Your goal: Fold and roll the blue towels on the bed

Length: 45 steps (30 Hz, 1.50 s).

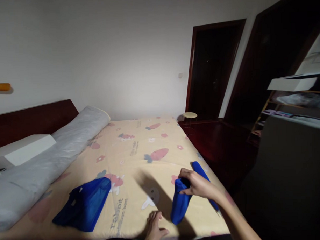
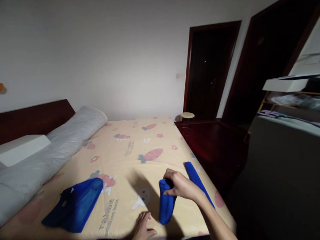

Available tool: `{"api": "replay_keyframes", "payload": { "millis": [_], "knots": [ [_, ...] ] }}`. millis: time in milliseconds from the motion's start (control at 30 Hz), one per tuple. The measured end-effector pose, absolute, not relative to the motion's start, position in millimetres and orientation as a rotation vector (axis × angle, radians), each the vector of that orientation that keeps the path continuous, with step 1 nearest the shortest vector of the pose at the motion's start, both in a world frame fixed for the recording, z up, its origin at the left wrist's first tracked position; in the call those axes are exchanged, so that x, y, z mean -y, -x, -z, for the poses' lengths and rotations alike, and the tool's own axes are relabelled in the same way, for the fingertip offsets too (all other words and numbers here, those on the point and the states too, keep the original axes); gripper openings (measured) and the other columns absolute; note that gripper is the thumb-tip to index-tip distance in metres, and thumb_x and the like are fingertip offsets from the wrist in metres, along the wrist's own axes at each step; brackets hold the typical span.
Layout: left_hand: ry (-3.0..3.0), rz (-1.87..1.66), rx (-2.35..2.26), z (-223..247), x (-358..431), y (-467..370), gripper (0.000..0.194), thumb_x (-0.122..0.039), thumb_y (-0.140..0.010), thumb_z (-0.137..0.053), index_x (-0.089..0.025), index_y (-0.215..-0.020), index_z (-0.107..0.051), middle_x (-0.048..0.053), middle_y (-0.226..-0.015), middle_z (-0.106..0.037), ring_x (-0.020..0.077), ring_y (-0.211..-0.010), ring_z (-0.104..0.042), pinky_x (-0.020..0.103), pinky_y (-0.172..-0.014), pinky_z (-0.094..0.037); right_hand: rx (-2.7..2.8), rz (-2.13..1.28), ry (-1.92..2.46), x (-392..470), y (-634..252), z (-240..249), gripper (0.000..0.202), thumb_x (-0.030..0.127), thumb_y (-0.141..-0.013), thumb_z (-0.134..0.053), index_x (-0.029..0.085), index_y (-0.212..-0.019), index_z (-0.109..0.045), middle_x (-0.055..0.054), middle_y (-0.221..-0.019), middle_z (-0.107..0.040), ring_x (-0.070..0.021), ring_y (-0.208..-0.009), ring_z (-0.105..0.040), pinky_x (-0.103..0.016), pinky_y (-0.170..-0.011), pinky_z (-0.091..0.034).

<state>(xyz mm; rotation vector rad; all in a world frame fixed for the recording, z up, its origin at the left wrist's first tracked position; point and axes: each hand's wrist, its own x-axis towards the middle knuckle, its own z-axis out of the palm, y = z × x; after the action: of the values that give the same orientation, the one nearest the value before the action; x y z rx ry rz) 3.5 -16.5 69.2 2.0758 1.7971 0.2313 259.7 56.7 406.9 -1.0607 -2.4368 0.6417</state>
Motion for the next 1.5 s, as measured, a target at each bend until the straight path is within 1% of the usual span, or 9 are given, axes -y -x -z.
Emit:
{"api": "replay_keyframes", "payload": {
  "millis": [100,333,533,667,767,933,1100,1267,1500],
  "knots": [
    [-1.984,-0.327,-1.768,-84,19,-5,0.051,-0.037,-0.072,-0.062,-0.028,-0.122,-0.056,0.004,-0.120,-0.062,0.0235,-0.114,-0.053,0.035,-0.100,-0.040,2.408,-0.539,1.157,-64,-285,-400,0.028,0.038,-0.072,-0.077,0.022,-0.090,-0.065,-0.004,-0.092,-0.063,-0.0201,-0.082,-0.061,-0.030,-0.074,-0.047],
    [-1.948,-0.343,-1.740,-99,24,-7,0.046,-0.037,-0.074,-0.059,-0.031,-0.120,-0.056,0.003,-0.121,-0.060,0.0243,-0.116,-0.049,0.035,-0.098,-0.036,2.366,-0.389,1.383,-84,-333,-362,0.024,0.038,-0.074,-0.072,0.022,-0.091,-0.066,-0.007,-0.093,-0.064,-0.0220,-0.079,-0.063,-0.032,-0.071,-0.050],
    [-1.910,-0.358,-1.744,-102,27,-11,0.048,-0.029,-0.069,-0.058,-0.029,-0.117,-0.057,0.002,-0.122,-0.059,0.0236,-0.117,-0.046,0.034,-0.100,-0.032,2.105,-0.071,1.395,-107,-369,-386,0.035,0.053,-0.084,-0.060,0.023,-0.101,-0.063,-0.007,-0.096,-0.063,-0.0214,-0.078,-0.064,-0.032,-0.068,-0.052],
    [-1.885,-0.392,-1.740,-102,27,-12,0.050,-0.025,-0.066,-0.057,-0.028,-0.116,-0.057,0.001,-0.120,-0.059,0.0225,-0.116,-0.045,0.032,-0.100,-0.030,1.881,0.234,1.418,-121,-384,-388,0.038,0.053,-0.089,-0.050,0.022,-0.110,-0.059,-0.008,-0.106,-0.061,-0.0218,-0.082,-0.065,-0.031,-0.066,-0.053],
    [-1.881,-0.397,-1.734,-102,28,-12,0.051,-0.024,-0.065,-0.056,-0.028,-0.117,-0.057,0.002,-0.120,-0.059,0.0228,-0.115,-0.045,0.032,-0.099,-0.031,1.805,0.347,1.565,-127,-390,-350,0.037,0.049,-0.089,-0.047,0.021,-0.113,-0.055,-0.010,-0.113,-0.058,-0.0226,-0.082,-0.065,-0.031,-0.061,-0.051],
    [-1.875,-0.366,-1.730,-107,28,-12,0.052,-0.024,-0.066,-0.055,-0.029,-0.117,-0.057,0.002,-0.121,-0.059,0.0242,-0.118,-0.044,0.033,-0.100,-0.029,1.883,0.210,2.011,-108,-381,-222,0.032,0.033,-0.090,-0.043,0.016,-0.115,-0.053,-0.013,-0.112,-0.060,-0.0219,-0.073,-0.066,-0.033,-0.060,-0.050],
    [-1.867,-0.340,-1.738,-109,28,-13,0.052,-0.024,-0.066,-0.053,-0.030,-0.118,-0.056,0.001,-0.122,-0.059,0.0240,-0.119,-0.043,0.034,-0.101,-0.028,2.194,0.157,2.056,-76,-365,-120,0.045,0.011,-0.072,-0.053,0.018,-0.117,-0.057,-0.014,-0.121,-0.061,-0.0280,-0.097,-0.066,-0.034,-0.075,-0.051],
    [-1.864,-0.362,-1.750,-110,29,-15,0.054,-0.021,-0.065,-0.051,-0.029,-0.118,-0.056,0.001,-0.122,-0.059,0.0232,-0.118,-0.044,0.034,-0.099,-0.029,2.303,0.308,2.013,-77,-368,-101,0.039,0.018,-0.075,-0.056,0.016,-0.114,-0.058,-0.016,-0.109,-0.064,-0.0308,-0.093,-0.064,-0.041,-0.085,-0.046],
    [-1.880,-0.374,-1.751,-110,30,-14,0.054,-0.018,-0.065,-0.049,-0.030,-0.118,-0.056,0.001,-0.121,-0.059,0.0232,-0.118,-0.044,0.034,-0.099,-0.029,2.284,0.324,2.031,-73,-369,-97,0.037,0.024,-0.079,-0.053,0.013,-0.114,-0.059,-0.016,-0.099,-0.067,-0.0320,-0.094,-0.063,-0.041,-0.084,-0.044]
  ]
}}
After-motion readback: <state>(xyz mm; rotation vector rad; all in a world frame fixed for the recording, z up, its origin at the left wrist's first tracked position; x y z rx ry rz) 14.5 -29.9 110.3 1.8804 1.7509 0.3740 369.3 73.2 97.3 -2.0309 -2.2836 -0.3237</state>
